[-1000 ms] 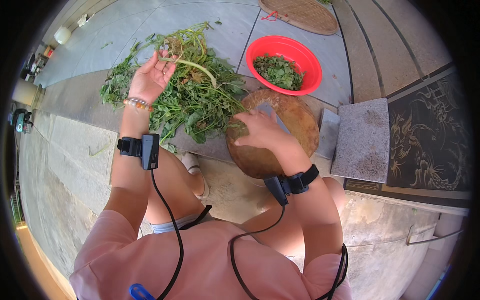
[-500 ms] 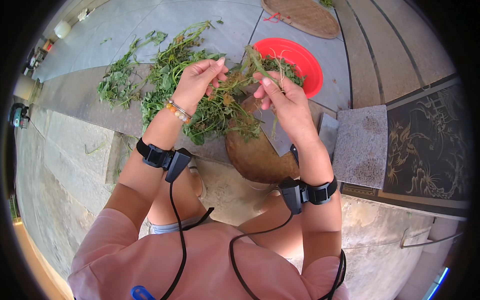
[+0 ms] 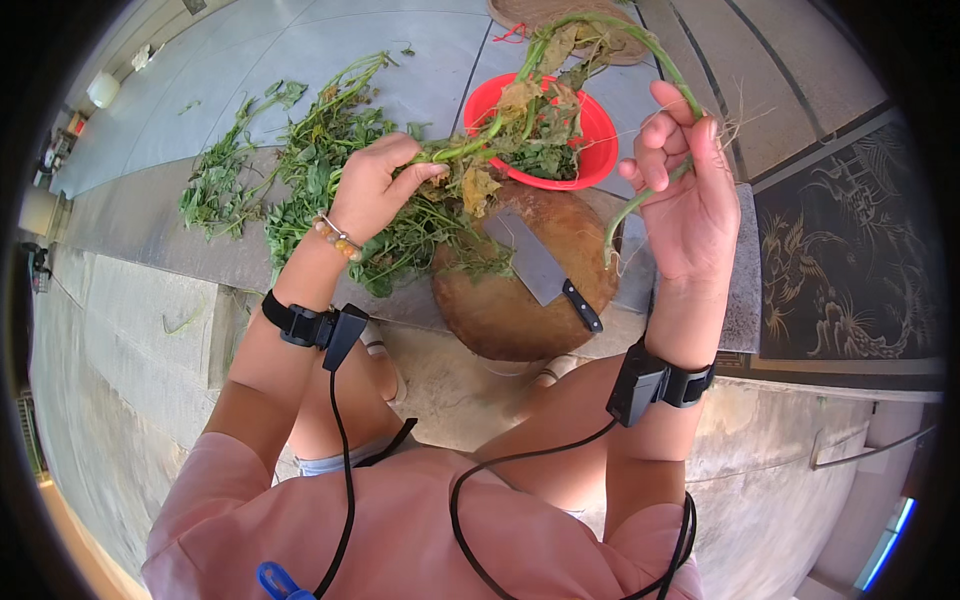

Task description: Chopping and sorting leafy green vegetables on a wooden cutting board.

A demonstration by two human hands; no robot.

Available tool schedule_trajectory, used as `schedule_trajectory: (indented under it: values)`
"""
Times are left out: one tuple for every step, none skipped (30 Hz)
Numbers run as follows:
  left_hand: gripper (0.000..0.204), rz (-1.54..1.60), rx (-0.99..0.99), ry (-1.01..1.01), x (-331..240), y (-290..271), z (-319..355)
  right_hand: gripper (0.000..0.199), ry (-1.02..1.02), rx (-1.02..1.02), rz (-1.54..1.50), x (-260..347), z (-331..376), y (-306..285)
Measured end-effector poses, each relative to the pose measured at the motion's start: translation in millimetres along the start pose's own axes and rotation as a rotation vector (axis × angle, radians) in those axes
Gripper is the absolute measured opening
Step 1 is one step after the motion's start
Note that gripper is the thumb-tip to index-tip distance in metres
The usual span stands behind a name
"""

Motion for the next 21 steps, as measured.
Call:
schedule_trajectory:
  values:
    - [0.024,0.004,0.0,0.01,-9.5,-8.7,-2.1,0.042,-0.041,-0.013,-0.124,7.2,-2.5,-6.7]
    - [0.022,0.069,-0.127,0.04,-18.3,-23.4,-3.0,0.043,-0.069,-0.016,-0.173,11.8,-4.4,-12.1]
    - [0.021,0.135,-0.253,0.069,-25.8,-35.3,-2.5,0.043,-0.076,-0.018,-0.165,12.2,-4.8,-14.9]
    - [0.017,0.066,-0.32,0.115,-34.2,-40.0,-1.1,0.043,-0.063,-0.051,-0.142,10.5,-4.1,-19.8]
    - [0.017,0.075,-0.319,0.123,-39.6,-38.6,-0.2,0.043,-0.05,-0.085,-0.119,7.9,-3.2,-26.1]
    - [0.017,0.027,-0.279,0.165,-47.3,-35.4,2.3,0.042,-0.017,-0.081,-0.102,1.9,-2.9,-30.7]
    - [0.018,-0.02,-0.238,0.207,-52.8,-31.0,3.0,0.042,-0.021,-0.086,-0.095,0.0,-3.0,-34.6]
    - [0.028,-0.04,-0.094,0.167,-48.0,-18.0,2.0,0.042,-0.009,-0.094,-0.128,-2.4,-2.9,-37.0]
    - [0.028,-0.04,-0.091,0.167,-41.0,-14.6,4.5,0.041,0.006,-0.098,-0.167,-5.3,-3.2,-36.7]
    - [0.033,-0.112,0.173,-0.027,-22.3,2.5,4.0,0.042,0.002,-0.068,-0.171,-3.4,-3.8,-37.8]
    - [0.038,-0.185,0.437,-0.221,-0.7,18.5,9.1,0.042,0.002,-0.07,-0.169,-1.3,-2.5,-39.9]
    - [0.044,-0.178,0.541,-0.226,15.1,28.5,12.5,0.042,0.005,-0.057,-0.185,0.7,-2.0,-42.2]
    - [0.044,-0.174,0.544,-0.219,23.2,30.1,8.2,0.042,0.006,-0.047,-0.197,3.5,-0.5,-46.1]
    - [0.047,-0.075,0.612,-0.228,28.8,33.3,4.8,0.042,0.003,-0.05,-0.192,5.8,0.8,-54.6]
    - [0.05,0.021,0.681,-0.238,31.2,32.8,4.7,0.041,0.023,-0.004,-0.155,5.2,2.9,-60.9]
    - [0.046,0.101,0.524,-0.274,34.8,21.7,1.3,0.04,0.043,0.042,-0.119,4.8,5.3,-65.6]
    - [0.038,-0.102,0.319,-0.257,37.3,9.0,-3.5,0.04,0.04,0.036,-0.118,6.1,7.8,-71.3]
    - [0.034,-0.248,0.057,-0.193,41.7,-6.7,-4.6,0.038,0.147,0.047,0.136,0.5,9.9,-76.4]
    - [0.031,-0.391,-0.205,-0.124,42.3,-21.4,-2.7,0.036,0.252,0.057,0.39,-5.0,12.2,-82.2]
    - [0.031,-0.397,-0.205,-0.124,46.3,-23.1,-0.4,0.033,0.385,0.047,0.54,-16.7,16.4,-91.4]
    - [0.029,-0.415,-0.226,-0.173,44.7,-27.7,-0.7,0.033,0.382,0.041,0.544,-22.9,18.9,-92.8]
Point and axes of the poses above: each hand's wrist, its own z-axis away from the middle knuckle, its own y-axis out of the palm, x = y × z, the point moved 5 cm from there along -z, towards the middle knuckle, and after that the axes turned 12 degrees about -y, right-handed, at the moved point
